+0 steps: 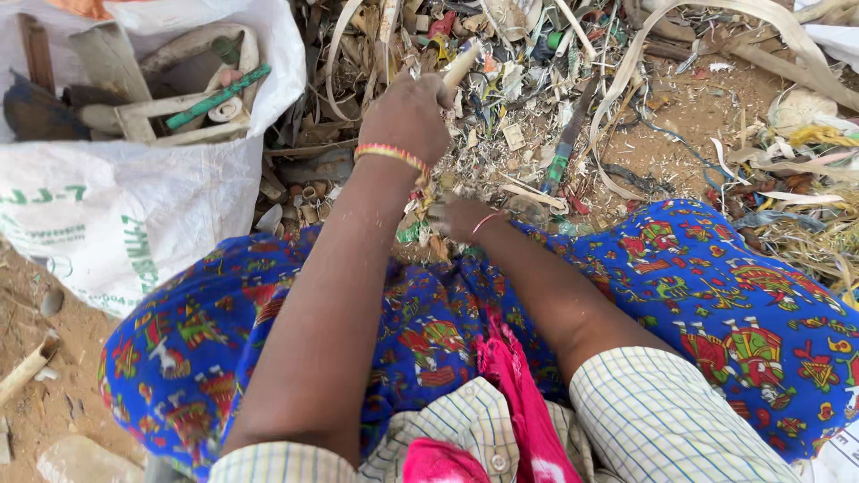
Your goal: The person sorts through a pile of construction and plastic debris by hand, picking up various plastic pieces, small components, and tape rolls, and placing some items into a white bag.
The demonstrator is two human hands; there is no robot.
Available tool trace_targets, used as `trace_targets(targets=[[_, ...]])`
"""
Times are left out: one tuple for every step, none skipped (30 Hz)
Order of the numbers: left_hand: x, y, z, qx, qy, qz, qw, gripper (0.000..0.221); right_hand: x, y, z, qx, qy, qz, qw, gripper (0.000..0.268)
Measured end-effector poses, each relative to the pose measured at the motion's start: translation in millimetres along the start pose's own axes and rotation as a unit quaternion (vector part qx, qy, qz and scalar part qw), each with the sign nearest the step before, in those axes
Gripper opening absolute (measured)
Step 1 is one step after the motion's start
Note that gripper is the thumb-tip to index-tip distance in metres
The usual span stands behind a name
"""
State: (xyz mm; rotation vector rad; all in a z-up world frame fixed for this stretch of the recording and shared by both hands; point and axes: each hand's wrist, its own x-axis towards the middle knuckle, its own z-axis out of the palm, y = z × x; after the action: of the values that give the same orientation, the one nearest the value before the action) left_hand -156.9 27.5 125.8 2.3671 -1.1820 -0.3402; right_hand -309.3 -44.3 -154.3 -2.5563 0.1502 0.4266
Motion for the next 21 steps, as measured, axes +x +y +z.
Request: trace_targets(targets=[[-19, 6, -7, 0.005, 0.005, 0.013, 1.0, 0.017, 0, 16, 4, 0.048, 0.009, -0.034, 0.998, 0.037], [-37, 10, -12, 0.01, 0.009, 0.026, 1.0, 0.019, 4, 37, 2, -0.11, 0.014, -0.084, 0.99, 0.026], [-53, 15, -15, -0.002, 0.014, 0.021, 1.0, 0.018, 4, 59, 1, -0.265, 0.02, -0.13, 0.955, 0.019], [-69, 18, -16, -0.015, 0.018, 0.016, 1.0, 0.018, 4, 82, -3, -0.356, 0.033, -0.156, 0.921, 0.02], [-80, 19, -14, -0.027, 0.022, 0.012, 0.999, 0.017, -5, 104, -4, -0.244, 0.026, -0.025, 0.969, 0.021], [-87, 19, -12, -0.036, 0.042, 0.007, 0.998, 0.016, -17, 125, -8, -0.084, 0.048, 0.143, 0.985, 0.023], [-90, 18, -8, -0.044, 0.061, 0.005, 0.997, 0.014, -29, 144, -12, -0.024, 0.07, 0.26, 0.963, 0.025], [-88, 15, -4, -0.053, 0.079, 0.002, 0.995, 0.013, -42, 160, -14, -0.023, 0.078, 0.318, 0.945, 0.027], [-84, 10, 0, -0.062, 0.083, -0.013, 0.995, 0.013, -56, 170, -12, -0.037, 0.078, 0.336, 0.938, 0.03], [-77, 4, 3, -0.072, 0.086, -0.028, 0.993, 0.013, -67, 178, -10, -0.035, 0.082, 0.35, 0.933, 0.034], [-66, 0, 7, -0.083, 0.089, -0.039, 0.992, 0.013, -77, 185, -11, -0.032, 0.089, 0.366, 0.926, 0.039], [-56, -4, 10, -0.084, 0.106, -0.015, 0.991, 0.013, -81, 188, -10, 0.014, 0.114, 0.401, 0.909, 0.04], [-50, -8, 14, -0.087, 0.12, 0.006, 0.989, 0.013, -84, 190, -7, 0.059, 0.136, 0.436, 0.888, 0.042], [-45, -12, 17, -0.09, 0.135, 0.027, 0.986, 0.014, -83, 189, -5, 0.103, 0.158, 0.468, 0.863, 0.044], [-38, -14, 19, -0.096, 0.129, 0.011, 0.987, 0.013, -75, 189, -8, 0.078, 0.173, 0.474, 0.86, 0.052], [-34, -15, 20, -0.102, 0.123, -0.006, 0.987, 0.012, -67, 189, -12, 0.054, 0.189, 0.479, 0.856, 0.061], [-35, -17, 23, -0.107, 0.112, -0.026, 0.987, 0.011, -64, 185, -9, 0.031, 0.199, 0.484, 0.851, 0.07], [-35, -18, 24, -0.103, 0.103, -0.035, 0.989, 0.011, -62, 182, -8, 0.042, 0.207, 0.505, 0.837, 0.07], [-35, -19, 25, -0.098, 0.093, -0.043, 0.99, 0.01, -60, 181, -8, 0.052, 0.215, 0.526, 0.821, 0.07], [-35, -19, 25, -0.093, 0.083, -0.051, 0.991, 0.01, -60, 180, -9, 0.062, 0.223, 0.546, 0.805, 0.071], [-33, -19, 25, -0.092, 0.083, -0.049, 0.991, 0.01, -58, 181, -12, 0.077, 0.232, 0.539, 0.806, 0.071]])
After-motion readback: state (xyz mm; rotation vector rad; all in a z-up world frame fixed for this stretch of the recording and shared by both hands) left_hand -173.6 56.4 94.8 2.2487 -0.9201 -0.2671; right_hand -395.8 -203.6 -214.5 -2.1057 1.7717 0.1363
